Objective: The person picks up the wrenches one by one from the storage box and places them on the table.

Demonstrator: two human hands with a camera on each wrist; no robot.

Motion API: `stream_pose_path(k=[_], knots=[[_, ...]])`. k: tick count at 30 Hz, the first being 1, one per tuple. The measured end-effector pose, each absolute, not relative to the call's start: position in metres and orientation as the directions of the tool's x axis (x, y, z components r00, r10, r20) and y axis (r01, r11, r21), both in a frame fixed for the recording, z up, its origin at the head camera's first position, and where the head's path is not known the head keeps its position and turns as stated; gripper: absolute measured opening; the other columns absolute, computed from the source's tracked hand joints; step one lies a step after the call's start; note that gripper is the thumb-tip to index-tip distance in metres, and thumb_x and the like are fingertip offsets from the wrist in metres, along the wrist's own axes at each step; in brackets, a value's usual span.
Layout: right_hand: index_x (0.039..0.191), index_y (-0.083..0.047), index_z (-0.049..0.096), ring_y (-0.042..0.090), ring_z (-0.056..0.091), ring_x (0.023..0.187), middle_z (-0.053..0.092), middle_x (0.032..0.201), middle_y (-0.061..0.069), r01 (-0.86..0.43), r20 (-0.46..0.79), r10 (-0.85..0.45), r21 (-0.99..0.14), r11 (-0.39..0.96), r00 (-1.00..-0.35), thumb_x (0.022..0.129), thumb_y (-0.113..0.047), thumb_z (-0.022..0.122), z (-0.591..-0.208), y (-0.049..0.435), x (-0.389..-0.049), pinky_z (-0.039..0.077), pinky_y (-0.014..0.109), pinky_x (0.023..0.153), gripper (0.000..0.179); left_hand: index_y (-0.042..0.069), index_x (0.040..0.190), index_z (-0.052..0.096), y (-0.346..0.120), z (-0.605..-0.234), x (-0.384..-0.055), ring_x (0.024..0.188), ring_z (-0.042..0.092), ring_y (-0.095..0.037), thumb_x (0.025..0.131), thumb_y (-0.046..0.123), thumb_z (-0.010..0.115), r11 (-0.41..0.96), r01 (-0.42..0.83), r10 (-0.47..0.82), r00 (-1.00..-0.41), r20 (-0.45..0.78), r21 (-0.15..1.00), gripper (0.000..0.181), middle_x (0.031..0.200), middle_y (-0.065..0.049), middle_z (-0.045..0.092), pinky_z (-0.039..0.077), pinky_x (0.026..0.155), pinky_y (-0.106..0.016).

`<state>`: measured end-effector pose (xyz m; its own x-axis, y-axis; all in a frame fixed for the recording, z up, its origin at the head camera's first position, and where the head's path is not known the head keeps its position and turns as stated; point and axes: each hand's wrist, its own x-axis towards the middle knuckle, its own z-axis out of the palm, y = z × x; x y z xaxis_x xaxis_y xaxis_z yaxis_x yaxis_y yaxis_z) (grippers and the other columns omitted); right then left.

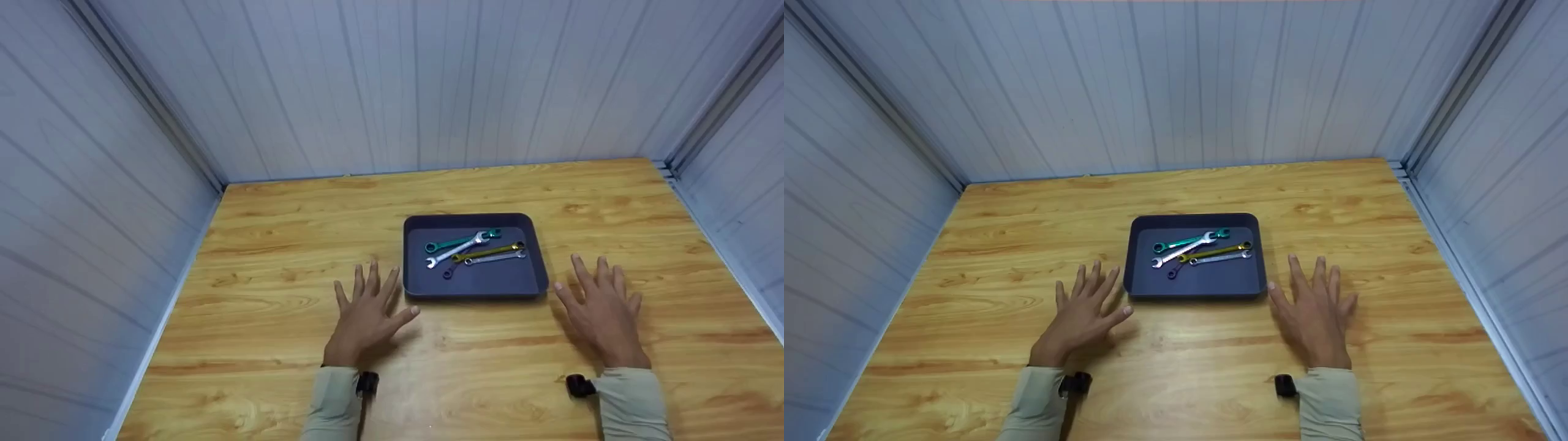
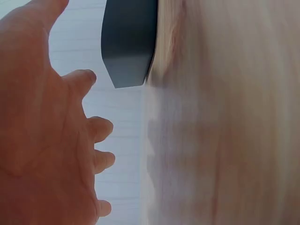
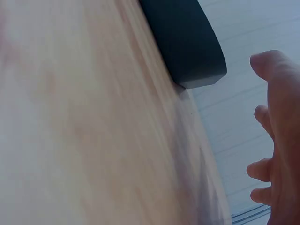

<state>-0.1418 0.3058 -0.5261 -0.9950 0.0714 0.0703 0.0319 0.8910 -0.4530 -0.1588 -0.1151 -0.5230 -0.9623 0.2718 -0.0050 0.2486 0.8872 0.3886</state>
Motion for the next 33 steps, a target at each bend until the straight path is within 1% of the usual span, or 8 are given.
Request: stream_pose_path(k=[5, 10, 13, 17, 19, 27, 33], knots=[[0.162, -0.023, 0.015, 0.056, 0.002, 0.145, 0.008, 0.161, 0.032, 0.043, 0.049, 0.074, -0.472, 0.88, -0.996, 0.102, -0.064, 0.034, -0.531, 0.299, -0.148, -0.002, 0.083, 0.099, 0.075, 0.031, 0.161, 0.022, -0.116, -0.525, -0.161, 0.151, -0.004, -0.04, 0.087, 0.085, 0.036, 0.88, 0.24, 0.278, -0.96, -0.035, 0.41, 0.092, 0.167, -0.011, 0.005, -0.011, 0.107, -0.073], [0.162, -0.021, 0.016, 0.055, 0.004, 0.145, 0.01, 0.161, 0.031, 0.054, 0.026, 0.078, -0.503, 0.862, -0.997, 0.102, -0.064, 0.033, -0.535, 0.292, -0.155, -0.001, 0.081, 0.101, 0.076, 0.034, 0.16, 0.024, -0.116, -0.529, -0.16, 0.151, -0.002, -0.04, 0.087, 0.084, 0.038, 0.868, 0.242, 0.28, -0.959, -0.027, 0.434, 0.089, 0.167, -0.012, 0.008, -0.01, 0.107, -0.073], [0.162, -0.021, 0.016, 0.055, 0.005, 0.145, 0.01, 0.161, 0.031, 0.061, 0.005, 0.074, -0.516, 0.854, -0.997, 0.102, -0.064, 0.033, -0.538, 0.291, -0.157, -0.001, 0.081, 0.102, 0.076, 0.037, 0.16, 0.021, -0.116, -0.531, -0.158, 0.151, -0.002, -0.04, 0.087, 0.085, 0.036, 0.868, 0.232, 0.274, -0.961, -0.034, 0.44, 0.089, 0.167, -0.011, 0.008, -0.01, 0.107, -0.074], [0.162, -0.021, 0.017, 0.055, 0.008, 0.145, 0.013, 0.16, 0.031, 0.054, 0.015, 0.073, -0.528, 0.848, -0.997, 0.102, -0.064, 0.033, -0.54, 0.292, -0.16, 0.0, 0.08, 0.102, 0.076, 0.039, 0.16, 0.016, -0.113, -0.532, -0.157, 0.151, -0.001, -0.039, 0.087, 0.085, 0.034, 0.861, 0.222, 0.263, -0.964, -0.028, 0.457, 0.089, 0.167, -0.01, 0.008, -0.01, 0.107, -0.074], [0.162, -0.021, 0.017, 0.055, 0.01, 0.144, 0.016, 0.16, 0.031, 0.05, 0.029, 0.077, -0.535, 0.843, -0.997, 0.102, -0.063, 0.034, -0.541, 0.293, -0.161, 0.001, 0.08, 0.103, 0.076, 0.038, 0.16, 0.015, -0.111, -0.532, -0.157, 0.151, -0.001, -0.038, 0.087, 0.085, 0.034, 0.858, 0.22, 0.263, -0.964, -0.03, 0.464, 0.089, 0.167, -0.01, 0.007, -0.009, 0.107, -0.074], [0.161, -0.018, 0.021, 0.055, 0.017, 0.143, 0.022, 0.158, 0.032, 0.028, 0.081, 0.093, -0.585, 0.81, -0.992, 0.104, -0.057, 0.038, -0.537, 0.294, -0.162, 0.002, 0.078, 0.105, 0.072, 0.03, 0.161, 0.022, -0.107, -0.525, -0.163, 0.151, 0.002, -0.04, 0.09, 0.08, 0.038, 0.838, 0.256, 0.289, -0.957, 0.005, 0.483, 0.088, 0.166, -0.013, 0.011, -0.007, 0.108, -0.074], [0.159, -0.013, 0.025, 0.054, 0.023, 0.141, 0.029, 0.155, 0.032, -0.016, 0.118, 0.071, -0.61, 0.792, -0.991, 0.105, -0.054, 0.04, -0.535, 0.289, -0.165, 0.01, 0.071, 0.109, 0.07, 0.024, 0.161, 0.021, -0.105, -0.52, -0.164, 0.151, 0.004, -0.038, 0.09, 0.081, 0.038, 0.841, 0.245, 0.281, -0.96, -0.003, 0.481, 0.092, 0.166, -0.012, 0.013, -0.006, 0.109, -0.072]])
